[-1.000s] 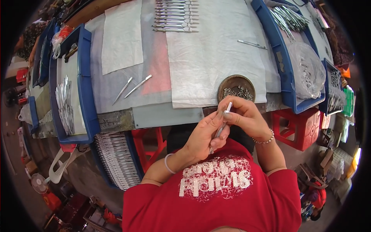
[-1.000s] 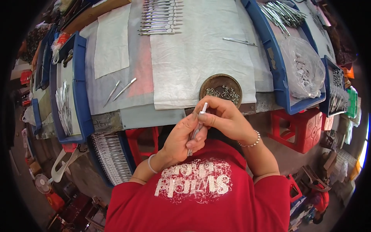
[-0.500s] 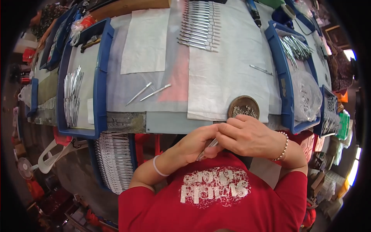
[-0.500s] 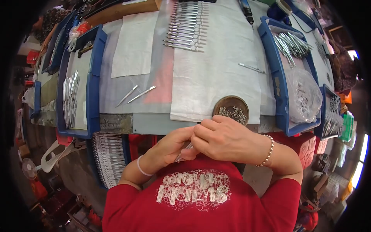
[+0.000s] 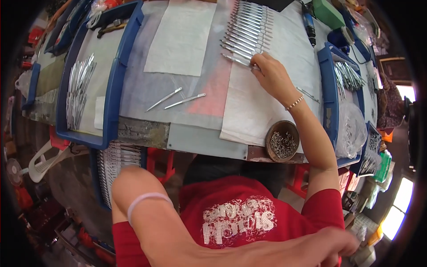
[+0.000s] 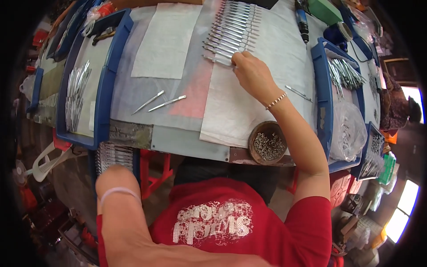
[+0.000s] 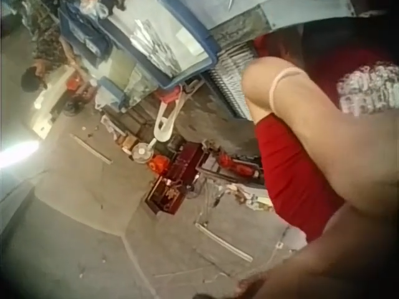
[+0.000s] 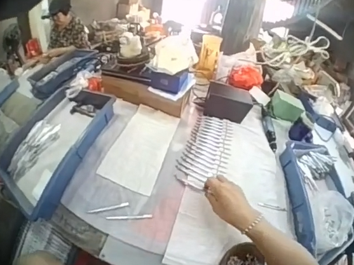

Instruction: Assembling small metal components by inserting tiny pins into housings at a manufacturing workbench.

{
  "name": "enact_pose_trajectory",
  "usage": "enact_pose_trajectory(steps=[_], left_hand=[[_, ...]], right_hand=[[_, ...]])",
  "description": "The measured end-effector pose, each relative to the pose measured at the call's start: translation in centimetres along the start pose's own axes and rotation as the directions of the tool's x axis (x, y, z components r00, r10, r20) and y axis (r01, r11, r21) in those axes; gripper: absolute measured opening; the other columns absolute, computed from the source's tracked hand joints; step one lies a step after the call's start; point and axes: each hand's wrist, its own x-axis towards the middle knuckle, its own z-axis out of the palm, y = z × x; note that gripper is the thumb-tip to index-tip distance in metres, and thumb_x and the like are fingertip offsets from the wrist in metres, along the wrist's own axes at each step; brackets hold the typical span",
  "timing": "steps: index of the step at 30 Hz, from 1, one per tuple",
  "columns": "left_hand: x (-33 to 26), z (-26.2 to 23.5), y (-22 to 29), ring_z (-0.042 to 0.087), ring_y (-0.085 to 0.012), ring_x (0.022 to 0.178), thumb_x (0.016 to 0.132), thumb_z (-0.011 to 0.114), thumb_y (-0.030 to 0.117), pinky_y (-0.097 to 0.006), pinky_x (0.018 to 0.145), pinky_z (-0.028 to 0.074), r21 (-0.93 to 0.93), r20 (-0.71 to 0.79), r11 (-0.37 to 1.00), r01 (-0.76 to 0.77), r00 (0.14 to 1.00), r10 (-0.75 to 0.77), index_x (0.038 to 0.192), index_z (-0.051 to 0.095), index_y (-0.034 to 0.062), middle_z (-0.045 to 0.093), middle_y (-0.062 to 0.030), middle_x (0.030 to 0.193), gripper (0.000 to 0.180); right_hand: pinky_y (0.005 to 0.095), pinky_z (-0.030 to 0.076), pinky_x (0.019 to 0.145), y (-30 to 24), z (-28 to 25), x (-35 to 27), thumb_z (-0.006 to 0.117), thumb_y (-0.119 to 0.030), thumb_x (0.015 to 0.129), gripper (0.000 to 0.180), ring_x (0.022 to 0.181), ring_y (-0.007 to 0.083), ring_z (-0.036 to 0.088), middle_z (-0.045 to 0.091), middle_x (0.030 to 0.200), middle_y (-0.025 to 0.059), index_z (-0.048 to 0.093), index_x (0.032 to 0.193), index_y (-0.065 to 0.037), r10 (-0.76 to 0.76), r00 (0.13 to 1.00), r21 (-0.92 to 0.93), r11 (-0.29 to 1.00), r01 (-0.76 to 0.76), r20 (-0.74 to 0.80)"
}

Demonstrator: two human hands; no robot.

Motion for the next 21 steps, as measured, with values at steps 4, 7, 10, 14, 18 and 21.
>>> enact_pose_trajectory(steps=[4, 7, 10, 14, 18, 21], left_hand=[[2.3, 0.0, 1.5, 0.063, -0.0226, 0.076, 0.086, 0.051, 0.003, -0.029, 0.070, 0.051, -0.029, 0.210, 0.969, 0.246, 0.949, -0.235, 0.111, 0.044, -0.0066, 0.061, -0.0140, 0.083, 0.028], [3.9, -0.1, 0.4, 0.062, -0.0220, 0.079, 0.086, 0.051, 0.003, -0.029, 0.071, 0.050, 0.080, 0.344, 0.978, 0.191, 0.916, -0.207, 0.113, 0.044, -0.0053, 0.060, -0.0134, 0.086, 0.029], [4.0, 0.2, -0.2, 0.061, -0.0214, 0.081, 0.087, 0.050, 0.004, -0.029, 0.073, 0.049, 0.127, 0.361, 0.976, 0.178, 0.908, -0.213, 0.114, 0.045, -0.0039, 0.059, -0.0128, 0.089, 0.029], [3.0, 0.4, 0.0, 0.060, -0.0207, 0.084, 0.088, 0.050, 0.004, -0.029, 0.076, 0.048, 0.199, 0.347, 0.962, 0.189, 0.904, -0.249, 0.117, 0.045, -0.0021, 0.058, -0.0121, 0.092, 0.030], [1.8, 1.1, 0.8, 0.059, -0.0199, 0.087, 0.089, 0.049, 0.005, -0.029, 0.078, 0.047, 0.297, 0.329, 0.930, 0.219, 0.890, -0.315, 0.119, 0.045, -0.0003, 0.058, -0.0113, 0.096, 0.031], [-0.1, 1.1, 0.7, 0.058, -0.0193, 0.089, 0.089, 0.048, 0.005, -0.029, 0.080, 0.046, 0.349, 0.214, 0.906, 0.240, 0.921, -0.327, 0.120, 0.045, 0.0011, 0.057, -0.0107, 0.099, 0.032]], right_hand=[[0.0424, 0.047, 0.071, 0.5, 1.2, 0.4, 0.057, -0.005, 0.080, 0.012, 0.083, 0.0350, 0.058, 0.056, 0.088, 0.0155, 0.056, 0.092, -0.002, 0.039, 0.999, -0.045, 0.998, -0.040, -0.023], [0.0423, 0.047, 0.071, 0.5, 1.4, 0.8, 0.058, -0.005, 0.080, 0.013, 0.082, 0.0344, 0.058, 0.055, 0.090, 0.0148, 0.057, 0.093, -0.003, -0.001, 0.999, -0.053, 0.999, -0.002, -0.049], [0.0420, 0.047, 0.071, -0.6, 0.7, 0.6, 0.060, -0.005, 0.080, 0.017, 0.082, 0.0344, 0.058, 0.055, 0.094, 0.0141, 0.057, 0.097, -0.003, 0.042, 0.998, -0.095, 0.994, -0.047, -0.045], [0.0412, 0.048, 0.070, -3.9, -2.2, -2.0, 0.063, -0.004, 0.080, 0.022, 0.081, 0.0344, 0.059, 0.056, 0.100, 0.0133, 0.058, 0.101, -0.005, 0.104, 0.990, 0.000, 0.995, -0.105, -0.090], [0.0391, 0.047, 0.067, -8.1, -5.0, -7.3, 0.063, -0.003, 0.080, 0.018, 0.076, 0.0326, 0.060, 0.057, 0.098, 0.0131, 0.057, 0.098, -0.003, 0.075, 0.997, 0.134, 0.988, -0.071, -0.021], [0.0333, 0.048, 0.065, -11.1, -6.3, -10.9, 0.063, 0.000, 0.080, 0.015, 0.074, 0.0279, 0.061, 0.059, 0.094, 0.0125, 0.059, 0.095, -0.002, 0.070, 0.997, 0.345, 0.937, -0.055, -0.030]])
